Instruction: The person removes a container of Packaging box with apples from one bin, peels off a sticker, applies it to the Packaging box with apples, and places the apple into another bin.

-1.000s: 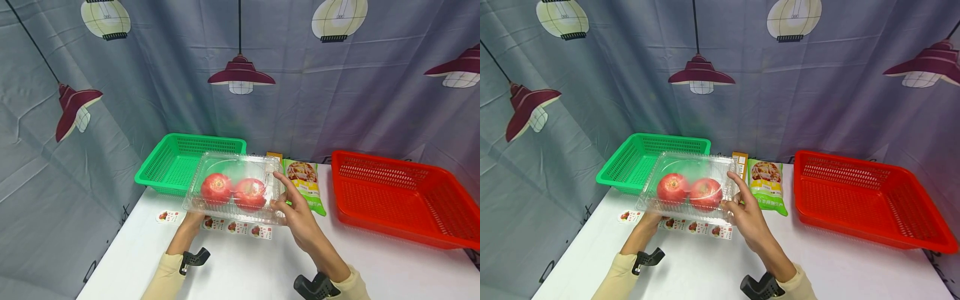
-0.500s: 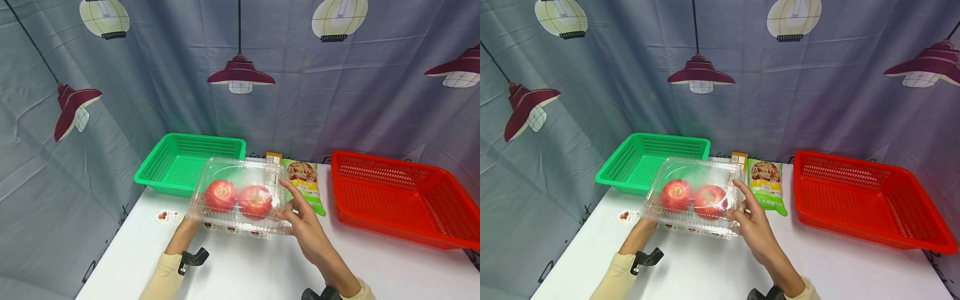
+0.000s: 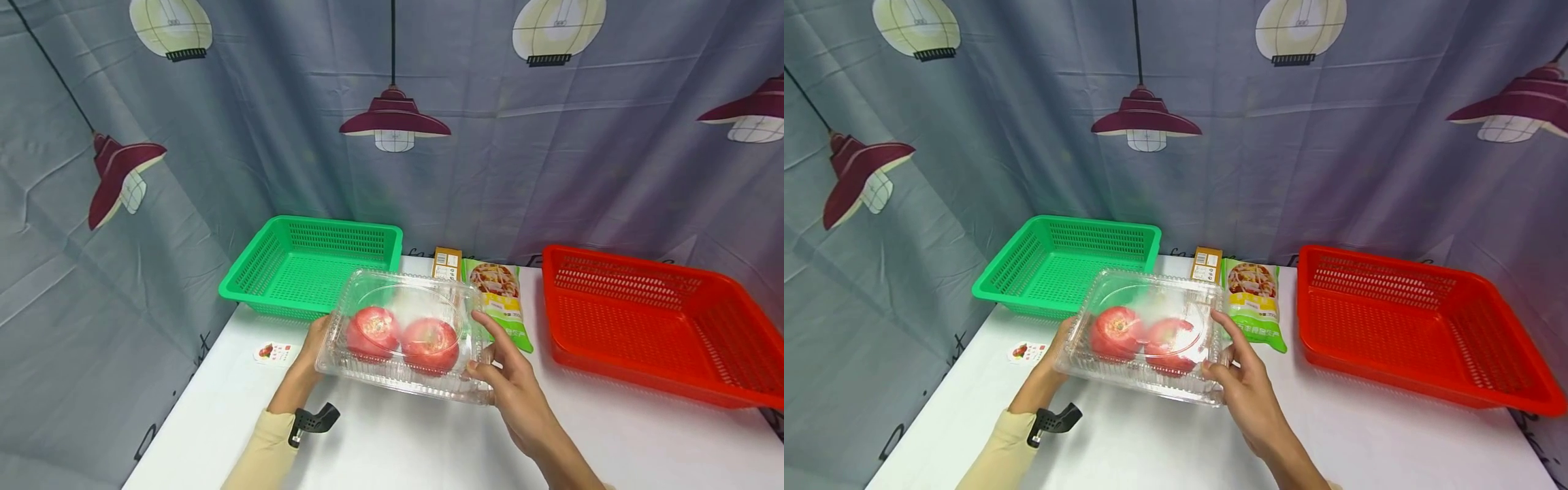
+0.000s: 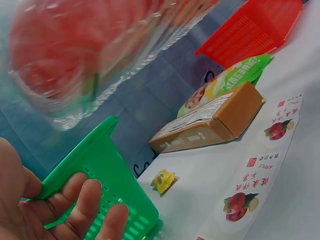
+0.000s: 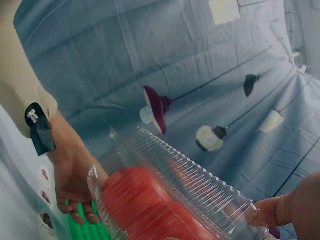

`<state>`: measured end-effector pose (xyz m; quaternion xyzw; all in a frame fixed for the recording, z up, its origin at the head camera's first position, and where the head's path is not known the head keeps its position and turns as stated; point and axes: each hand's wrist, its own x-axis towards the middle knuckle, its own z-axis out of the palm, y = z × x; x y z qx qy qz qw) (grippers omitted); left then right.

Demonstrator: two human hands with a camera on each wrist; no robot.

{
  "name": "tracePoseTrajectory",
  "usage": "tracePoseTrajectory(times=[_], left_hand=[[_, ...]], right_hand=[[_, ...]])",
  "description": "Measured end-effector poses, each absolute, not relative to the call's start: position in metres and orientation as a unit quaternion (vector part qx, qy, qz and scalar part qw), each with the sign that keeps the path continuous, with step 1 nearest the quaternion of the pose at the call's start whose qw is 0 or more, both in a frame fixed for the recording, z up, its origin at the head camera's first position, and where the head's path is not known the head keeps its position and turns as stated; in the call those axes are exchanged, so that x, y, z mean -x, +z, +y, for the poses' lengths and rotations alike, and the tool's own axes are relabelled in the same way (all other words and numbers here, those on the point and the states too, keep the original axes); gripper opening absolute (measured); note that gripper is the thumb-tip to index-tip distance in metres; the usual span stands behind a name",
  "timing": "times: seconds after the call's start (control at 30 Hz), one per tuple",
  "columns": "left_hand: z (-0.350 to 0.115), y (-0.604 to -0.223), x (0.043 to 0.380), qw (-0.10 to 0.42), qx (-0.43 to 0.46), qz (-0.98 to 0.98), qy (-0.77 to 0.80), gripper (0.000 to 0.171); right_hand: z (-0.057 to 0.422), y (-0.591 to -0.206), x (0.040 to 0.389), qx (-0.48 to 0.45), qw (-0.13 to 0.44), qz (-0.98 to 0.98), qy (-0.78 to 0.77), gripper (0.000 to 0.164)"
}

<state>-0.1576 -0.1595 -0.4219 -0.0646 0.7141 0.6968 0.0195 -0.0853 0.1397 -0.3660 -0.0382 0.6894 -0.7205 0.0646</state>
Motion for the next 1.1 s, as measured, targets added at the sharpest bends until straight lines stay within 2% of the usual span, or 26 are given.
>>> tracePoseTrajectory(times=[0.2,0.57,0.8,1.1], left_hand=[[-0.165,-0.445,0.171,0.027,0.085,0.745,0.661,0.043],[-0.163,-0.447,0.173,0.03,0.093,0.763,0.639,0.051],[-0.163,-0.448,0.174,0.033,0.091,0.759,0.643,0.052],[-0.163,-0.448,0.173,0.032,0.085,0.759,0.644,0.053]], right_hand=[[0.147,-0.375,0.077,0.026,0.056,0.693,-0.719,0.069],[0.168,-0.395,0.064,0.018,0.045,0.7,-0.712,0.068],[0.181,-0.406,0.057,0.002,0.049,0.703,-0.71,0.067],[0.199,-0.426,0.049,0.025,0.047,0.724,-0.688,0.068]])
